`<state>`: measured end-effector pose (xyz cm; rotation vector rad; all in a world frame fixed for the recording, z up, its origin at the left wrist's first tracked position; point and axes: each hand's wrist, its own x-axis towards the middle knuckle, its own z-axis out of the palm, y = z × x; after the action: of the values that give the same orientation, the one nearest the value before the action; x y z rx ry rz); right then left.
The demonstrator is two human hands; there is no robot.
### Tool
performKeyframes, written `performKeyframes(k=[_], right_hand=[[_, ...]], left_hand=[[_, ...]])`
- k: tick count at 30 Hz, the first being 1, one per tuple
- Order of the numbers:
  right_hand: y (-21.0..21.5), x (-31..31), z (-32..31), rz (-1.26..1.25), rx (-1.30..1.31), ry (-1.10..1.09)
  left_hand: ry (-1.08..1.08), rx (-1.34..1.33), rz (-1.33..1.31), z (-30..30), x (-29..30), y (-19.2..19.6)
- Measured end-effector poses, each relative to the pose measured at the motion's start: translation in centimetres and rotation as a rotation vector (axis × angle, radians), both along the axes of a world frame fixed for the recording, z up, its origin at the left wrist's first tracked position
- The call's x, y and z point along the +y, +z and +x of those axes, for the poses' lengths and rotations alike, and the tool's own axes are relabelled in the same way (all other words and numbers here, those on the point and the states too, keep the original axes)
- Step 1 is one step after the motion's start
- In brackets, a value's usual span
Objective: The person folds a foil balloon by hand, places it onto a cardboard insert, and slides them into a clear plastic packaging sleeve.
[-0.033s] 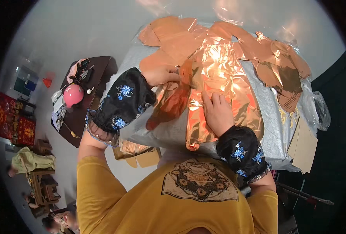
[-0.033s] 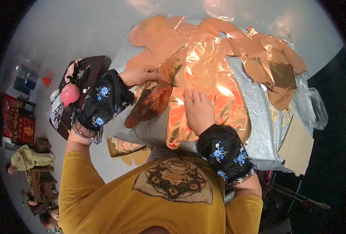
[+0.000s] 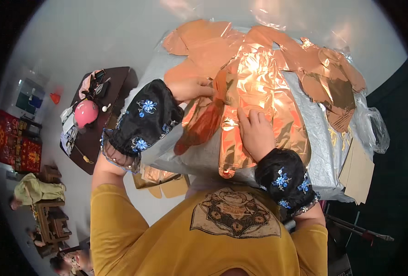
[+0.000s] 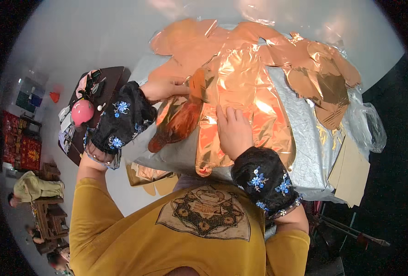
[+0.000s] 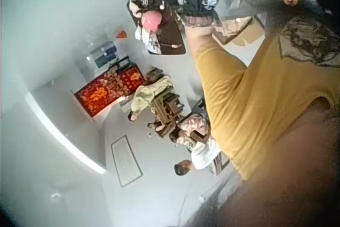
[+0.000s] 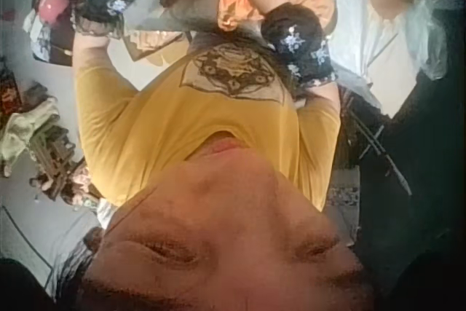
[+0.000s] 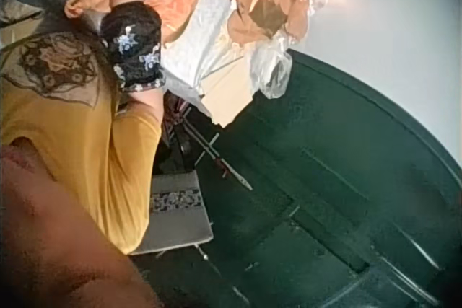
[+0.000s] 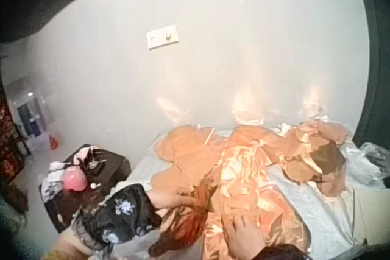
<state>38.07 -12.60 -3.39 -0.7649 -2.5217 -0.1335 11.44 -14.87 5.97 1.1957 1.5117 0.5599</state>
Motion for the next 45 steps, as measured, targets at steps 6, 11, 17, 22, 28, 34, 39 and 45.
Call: performKeyframes(k=[6, 11, 17, 22, 28, 34, 39, 45], right_hand=[[0.3, -0.2, 0.1, -0.037, -0.029, 0.009], [0.3, 0.0, 0.1, -0.056, -0.045, 0.013], [1.0, -0.3, 0.1, -0.107, -0.047, 0.025], [0.6, -0.2, 0.1, -0.130, -0.028, 0.028], [0.8, -0.3, 0.9, -0.668, 0.375, 0.073], [2.0, -0.8, 0.8, -0.549, 0.290, 0.064], [2.0, -0.8, 0.6, -0.572, 0.298, 0.052], [0.9, -0.3, 1.3, -0.599, 0.274, 0.065]], left_hand=[[-0.007, -0.073, -0.086, 2.7, -0.1, 3.5], [0.122, -0.268, -0.088, 5.4, -0.6, 2.1], [0.089, 0.167, 0.472, 4.4, -1.1, -3.6], [0.096, 0.368, 1.002, 6.3, -0.4, -8.8], [-0.040, 0.841, 0.747, 8.5, -1.3, -8.5], [-0.091, 0.941, 0.587, 9.3, -1.9, -8.5], [-0.145, 1.021, 0.581, 9.7, -2.2, -8.3], [-0.204, 1.103, 0.565, 9.1, -1.0, -7.4]])
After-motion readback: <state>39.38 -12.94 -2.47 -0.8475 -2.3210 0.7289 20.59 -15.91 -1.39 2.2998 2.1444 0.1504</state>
